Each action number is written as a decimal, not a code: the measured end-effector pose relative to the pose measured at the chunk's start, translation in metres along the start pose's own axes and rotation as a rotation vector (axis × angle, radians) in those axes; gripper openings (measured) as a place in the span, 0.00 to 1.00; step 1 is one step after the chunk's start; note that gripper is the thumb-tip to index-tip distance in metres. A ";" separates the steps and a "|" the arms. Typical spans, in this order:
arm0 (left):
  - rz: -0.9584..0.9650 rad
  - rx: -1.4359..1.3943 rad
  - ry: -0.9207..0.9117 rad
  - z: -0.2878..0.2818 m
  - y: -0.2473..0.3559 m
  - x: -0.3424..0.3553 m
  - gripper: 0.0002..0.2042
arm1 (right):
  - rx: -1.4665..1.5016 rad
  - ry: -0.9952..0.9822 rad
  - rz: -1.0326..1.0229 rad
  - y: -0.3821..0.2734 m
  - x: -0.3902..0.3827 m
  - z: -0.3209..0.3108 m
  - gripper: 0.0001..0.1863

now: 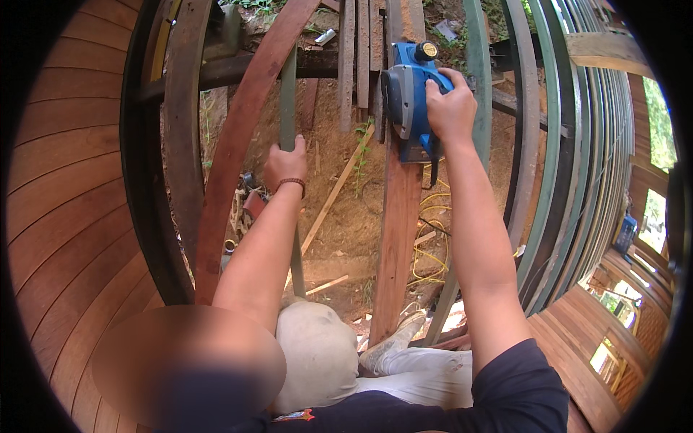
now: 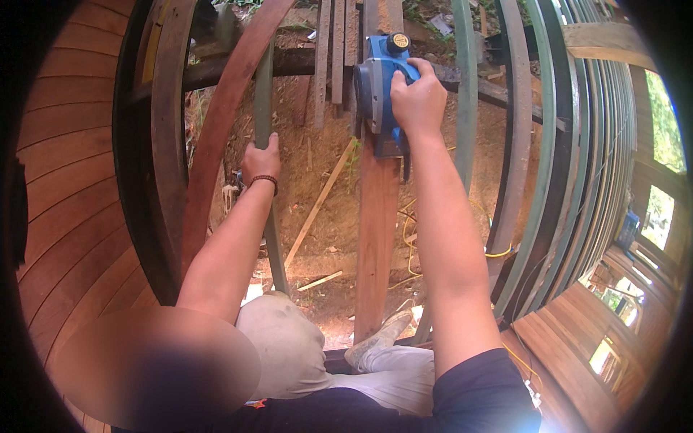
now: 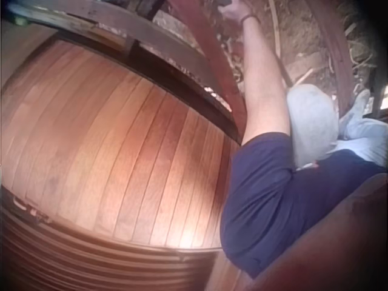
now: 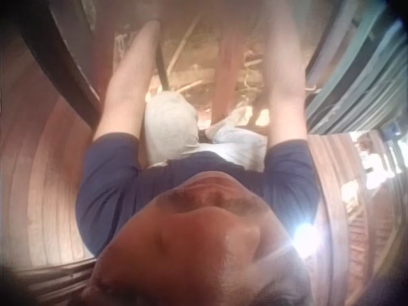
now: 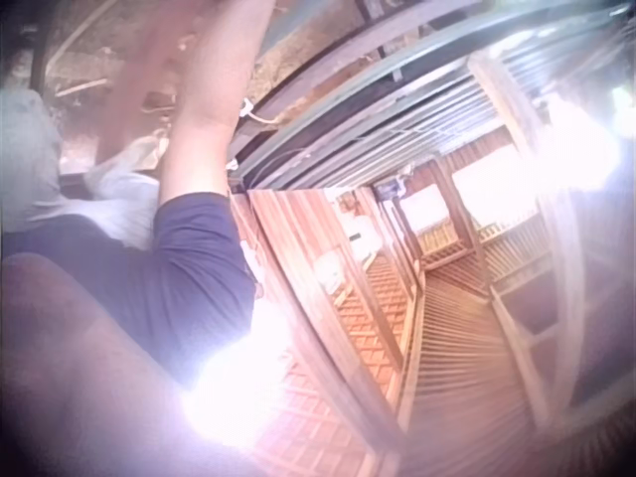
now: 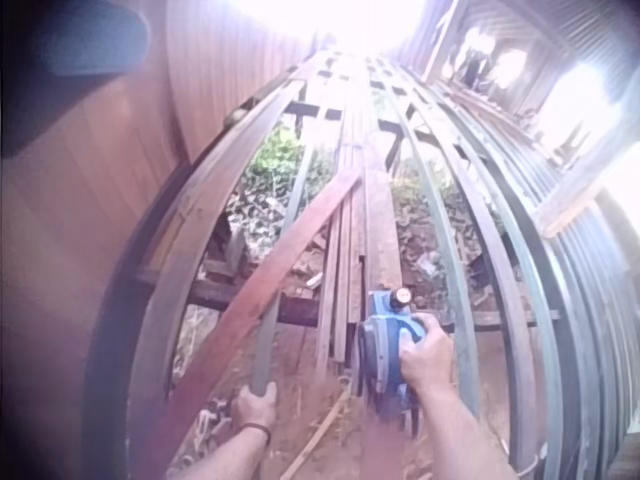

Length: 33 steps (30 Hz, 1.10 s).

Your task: The person adjusts and prepares a blue electric planer, then sits on the floor and uses it to smooth a wooden beam in a partially constructed wooden structure.

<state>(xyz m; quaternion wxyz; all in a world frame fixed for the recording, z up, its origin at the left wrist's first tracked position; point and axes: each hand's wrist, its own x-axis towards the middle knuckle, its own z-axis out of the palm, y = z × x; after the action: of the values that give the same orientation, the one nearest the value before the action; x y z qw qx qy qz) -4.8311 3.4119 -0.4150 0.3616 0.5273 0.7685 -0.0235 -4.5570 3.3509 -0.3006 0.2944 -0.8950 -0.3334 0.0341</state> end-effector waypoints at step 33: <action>0.046 0.085 0.039 0.001 0.003 0.004 0.30 | 0.093 -0.049 0.134 0.041 -0.199 -0.073 0.18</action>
<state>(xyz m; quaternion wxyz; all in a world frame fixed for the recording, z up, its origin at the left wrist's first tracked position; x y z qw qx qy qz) -4.8290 3.4155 -0.4167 0.3245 0.5600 0.7614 -0.0376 -4.6688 3.1660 -0.2900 0.3246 -0.8994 -0.2781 0.0912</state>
